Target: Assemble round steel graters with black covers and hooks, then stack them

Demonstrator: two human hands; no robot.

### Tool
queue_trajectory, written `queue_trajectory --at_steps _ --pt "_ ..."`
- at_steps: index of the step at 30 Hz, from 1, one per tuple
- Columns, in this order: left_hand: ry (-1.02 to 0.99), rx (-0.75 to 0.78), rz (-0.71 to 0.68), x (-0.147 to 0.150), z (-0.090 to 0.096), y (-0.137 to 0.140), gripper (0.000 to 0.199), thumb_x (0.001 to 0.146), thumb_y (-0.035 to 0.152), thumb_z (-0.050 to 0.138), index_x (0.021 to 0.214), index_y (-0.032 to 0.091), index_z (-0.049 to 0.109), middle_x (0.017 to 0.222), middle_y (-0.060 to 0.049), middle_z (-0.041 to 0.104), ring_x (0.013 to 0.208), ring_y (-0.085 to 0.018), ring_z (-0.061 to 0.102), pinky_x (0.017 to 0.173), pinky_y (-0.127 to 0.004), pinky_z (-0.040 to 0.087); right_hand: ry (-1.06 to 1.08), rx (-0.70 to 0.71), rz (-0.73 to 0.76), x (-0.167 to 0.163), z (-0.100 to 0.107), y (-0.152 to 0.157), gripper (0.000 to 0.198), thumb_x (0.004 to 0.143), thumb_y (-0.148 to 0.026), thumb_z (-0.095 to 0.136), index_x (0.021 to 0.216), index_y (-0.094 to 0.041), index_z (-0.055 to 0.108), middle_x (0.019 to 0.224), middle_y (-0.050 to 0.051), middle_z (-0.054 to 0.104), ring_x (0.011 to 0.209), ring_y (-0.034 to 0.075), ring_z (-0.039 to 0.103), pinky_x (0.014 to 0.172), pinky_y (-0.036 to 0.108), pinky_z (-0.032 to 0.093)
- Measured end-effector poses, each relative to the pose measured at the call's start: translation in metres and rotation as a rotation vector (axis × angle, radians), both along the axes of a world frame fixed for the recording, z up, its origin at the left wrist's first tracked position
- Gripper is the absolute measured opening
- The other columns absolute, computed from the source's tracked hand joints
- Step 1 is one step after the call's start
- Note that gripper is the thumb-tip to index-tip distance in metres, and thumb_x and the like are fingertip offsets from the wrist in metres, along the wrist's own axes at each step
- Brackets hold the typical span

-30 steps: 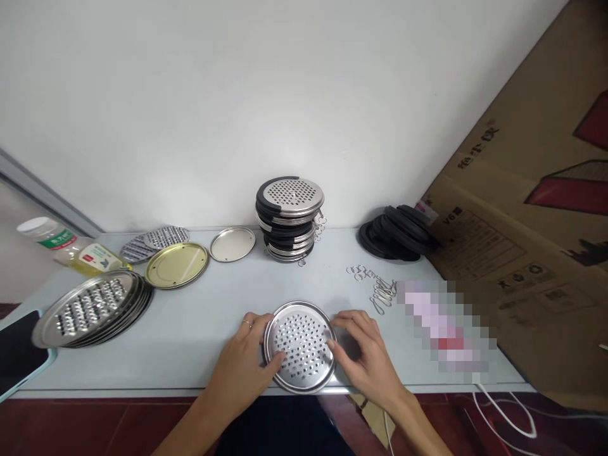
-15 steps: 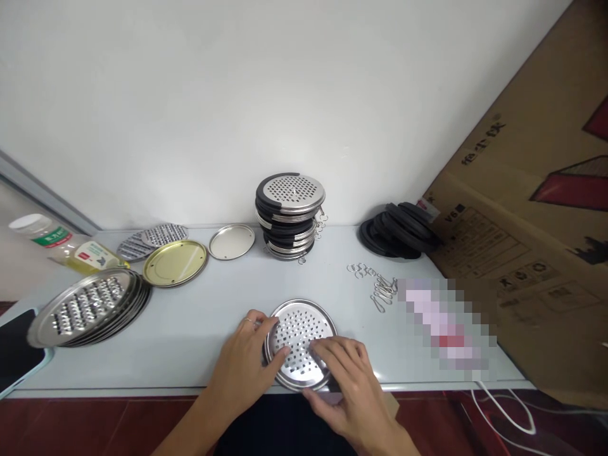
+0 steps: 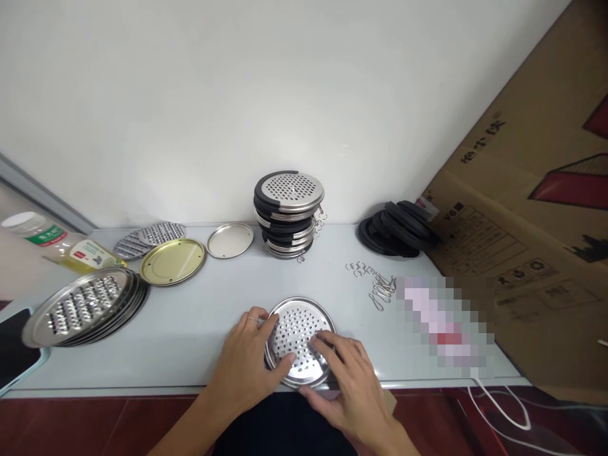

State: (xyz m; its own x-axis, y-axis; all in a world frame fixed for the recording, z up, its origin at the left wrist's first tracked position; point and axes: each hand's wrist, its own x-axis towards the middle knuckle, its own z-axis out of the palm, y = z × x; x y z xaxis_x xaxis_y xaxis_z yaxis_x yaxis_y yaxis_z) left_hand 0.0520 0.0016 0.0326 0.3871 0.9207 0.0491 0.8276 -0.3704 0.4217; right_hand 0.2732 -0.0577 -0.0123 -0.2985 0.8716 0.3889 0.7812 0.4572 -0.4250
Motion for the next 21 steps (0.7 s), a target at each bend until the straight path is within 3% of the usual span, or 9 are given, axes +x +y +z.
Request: queue_trajectory --at_steps 5,10,21 --pt "0.034 -0.018 -0.032 0.0 0.008 0.002 0.047 0.081 0.045 0.062 0.122 0.022 0.059 0.118 -0.012 0.054 0.103 -0.03 0.055 0.088 -0.046 0.047 -0.018 0.039 0.005 0.0 0.001 0.001 0.058 0.084 -0.042 0.07 0.133 -0.018 0.051 0.124 0.017 0.061 0.114 0.032 0.06 0.089 0.046 0.05" --pt "0.044 -0.037 -0.057 -0.002 0.01 0.004 0.048 0.082 0.045 0.06 0.123 0.022 0.058 0.119 -0.011 0.053 0.103 -0.029 0.054 0.087 -0.045 0.045 -0.015 0.039 -0.002 0.002 -0.001 0.003 0.062 0.083 -0.05 0.072 0.132 -0.018 0.051 0.124 0.017 0.061 0.111 0.032 0.06 0.088 0.045 0.052" --pt "0.138 -0.015 -0.153 -0.015 0.015 0.011 0.059 0.077 0.053 0.066 0.13 0.029 0.056 0.123 -0.008 0.054 0.107 -0.03 0.052 0.089 -0.046 0.038 0.025 0.042 -0.023 0.001 0.002 0.003 0.062 0.08 -0.049 0.074 0.129 -0.017 0.054 0.121 0.016 0.062 0.107 0.031 0.061 0.088 0.045 0.054"
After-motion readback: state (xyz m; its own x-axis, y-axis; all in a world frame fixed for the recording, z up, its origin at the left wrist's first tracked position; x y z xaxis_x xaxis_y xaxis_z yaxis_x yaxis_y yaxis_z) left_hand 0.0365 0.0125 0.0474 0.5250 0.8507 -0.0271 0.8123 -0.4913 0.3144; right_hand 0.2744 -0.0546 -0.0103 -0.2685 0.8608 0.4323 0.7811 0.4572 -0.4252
